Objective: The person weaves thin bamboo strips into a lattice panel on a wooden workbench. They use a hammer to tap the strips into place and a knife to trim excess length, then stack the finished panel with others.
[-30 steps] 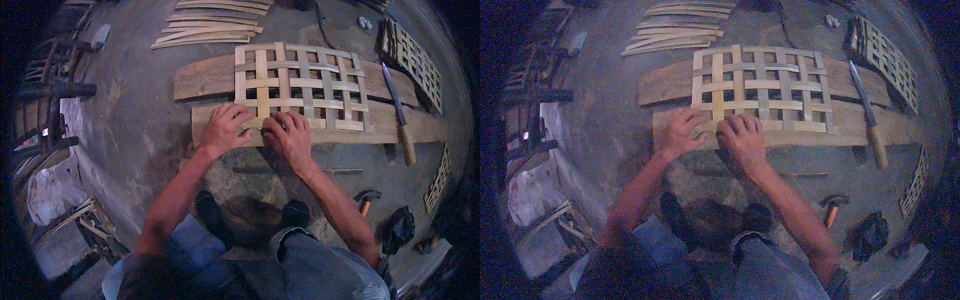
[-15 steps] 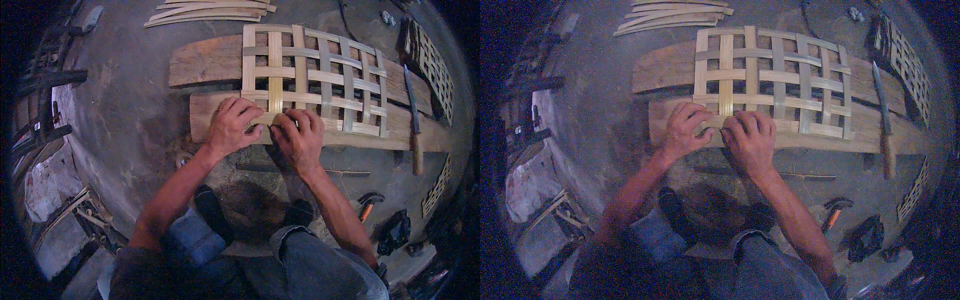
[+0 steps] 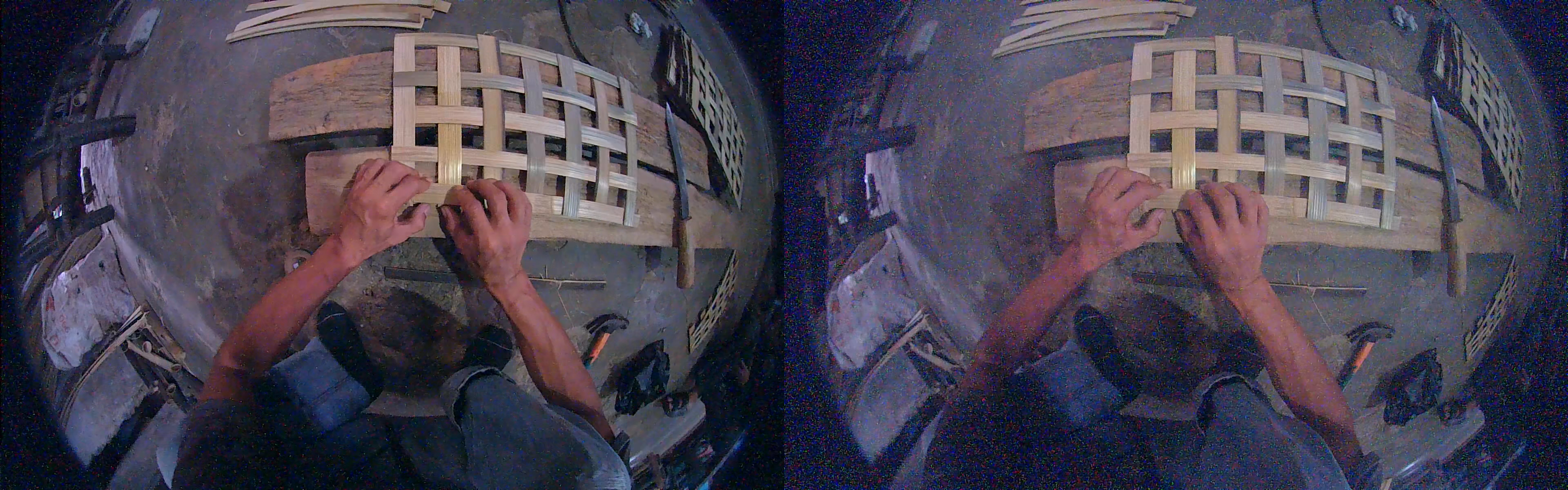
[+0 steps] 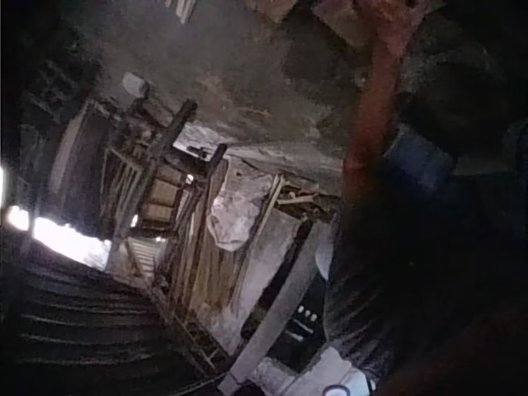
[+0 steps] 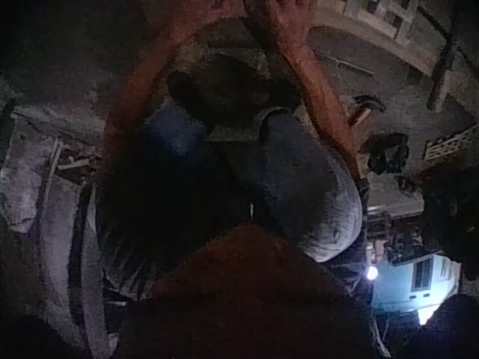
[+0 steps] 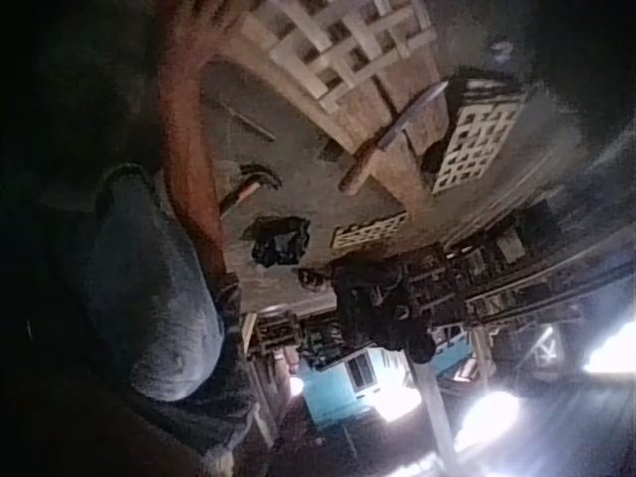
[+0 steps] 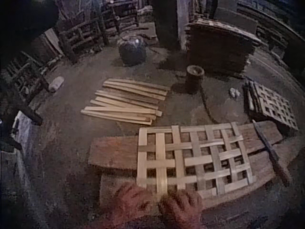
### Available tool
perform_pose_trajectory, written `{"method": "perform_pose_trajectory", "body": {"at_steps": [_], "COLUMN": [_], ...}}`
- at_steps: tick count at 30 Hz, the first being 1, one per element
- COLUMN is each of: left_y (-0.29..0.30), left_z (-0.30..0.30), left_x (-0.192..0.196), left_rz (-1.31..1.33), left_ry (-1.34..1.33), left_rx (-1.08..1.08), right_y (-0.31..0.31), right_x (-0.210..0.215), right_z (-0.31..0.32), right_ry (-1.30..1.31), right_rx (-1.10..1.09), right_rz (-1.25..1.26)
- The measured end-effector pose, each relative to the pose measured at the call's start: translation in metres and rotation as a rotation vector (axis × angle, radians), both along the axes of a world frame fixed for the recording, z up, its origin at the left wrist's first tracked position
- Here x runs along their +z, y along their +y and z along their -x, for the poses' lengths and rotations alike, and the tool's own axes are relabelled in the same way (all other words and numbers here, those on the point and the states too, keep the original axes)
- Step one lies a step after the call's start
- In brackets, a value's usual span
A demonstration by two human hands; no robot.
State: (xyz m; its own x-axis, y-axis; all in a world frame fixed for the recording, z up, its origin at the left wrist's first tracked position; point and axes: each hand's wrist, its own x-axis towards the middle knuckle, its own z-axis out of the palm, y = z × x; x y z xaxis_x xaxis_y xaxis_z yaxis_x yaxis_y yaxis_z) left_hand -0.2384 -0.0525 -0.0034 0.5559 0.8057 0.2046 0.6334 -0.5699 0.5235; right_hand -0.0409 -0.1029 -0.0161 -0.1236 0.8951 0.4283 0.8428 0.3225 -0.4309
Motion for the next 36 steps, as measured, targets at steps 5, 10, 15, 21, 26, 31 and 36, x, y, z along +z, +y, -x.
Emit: {"method": "perform_pose_trajectory", "body": {"at_steps": [5, 10, 15, 21, 26, 31, 36], "left_y": [0.0019, 0.0003, 0.0003, -0.0006, -0.0019, -0.0030, -0.0011], "left_z": [-0.0007, -0.0002, 0.0003, 0.0001, -0.0025, -0.0056, -0.0027], "left_x": [0.0021, -0.0027, -0.0021, -0.0011, 0.0026, 0.0008, 0.0008], "left_rz": [0.003, -0.006, -0.008, 0.000, -0.022, -0.041, -0.042], "left_ry": [0.007, -0.009, 0.000, 0.017, -0.028, -0.035, -0.020], "left_rx": [-0.016, -0.016, -0.011, -0.004, 0.017, 0.036, 0.014], "right_y": [0.0008, -0.0006, 0.0004, 0.0008, 0.0023, 0.0005, 0.0011], "right_x": [0.0003, -0.0014, -0.0018, -0.0027, 0.0044, 0.0029, 0.0013], "right_z": [-0.0007, -0.0003, 0.0000, -0.0010, -0.0028, -0.0031, -0.0010], "right_ry": [0.015, 0.006, 0.013, 0.041, 0.056, 0.023, 0.016], "right_rx": [-0.007, -0.024, -0.016, -0.007, 0.002, -0.005, 0.004], "right_rz": [-0.009, -0.034, -0.027, -0.022, 0.022, 0.005, -0.018]}}
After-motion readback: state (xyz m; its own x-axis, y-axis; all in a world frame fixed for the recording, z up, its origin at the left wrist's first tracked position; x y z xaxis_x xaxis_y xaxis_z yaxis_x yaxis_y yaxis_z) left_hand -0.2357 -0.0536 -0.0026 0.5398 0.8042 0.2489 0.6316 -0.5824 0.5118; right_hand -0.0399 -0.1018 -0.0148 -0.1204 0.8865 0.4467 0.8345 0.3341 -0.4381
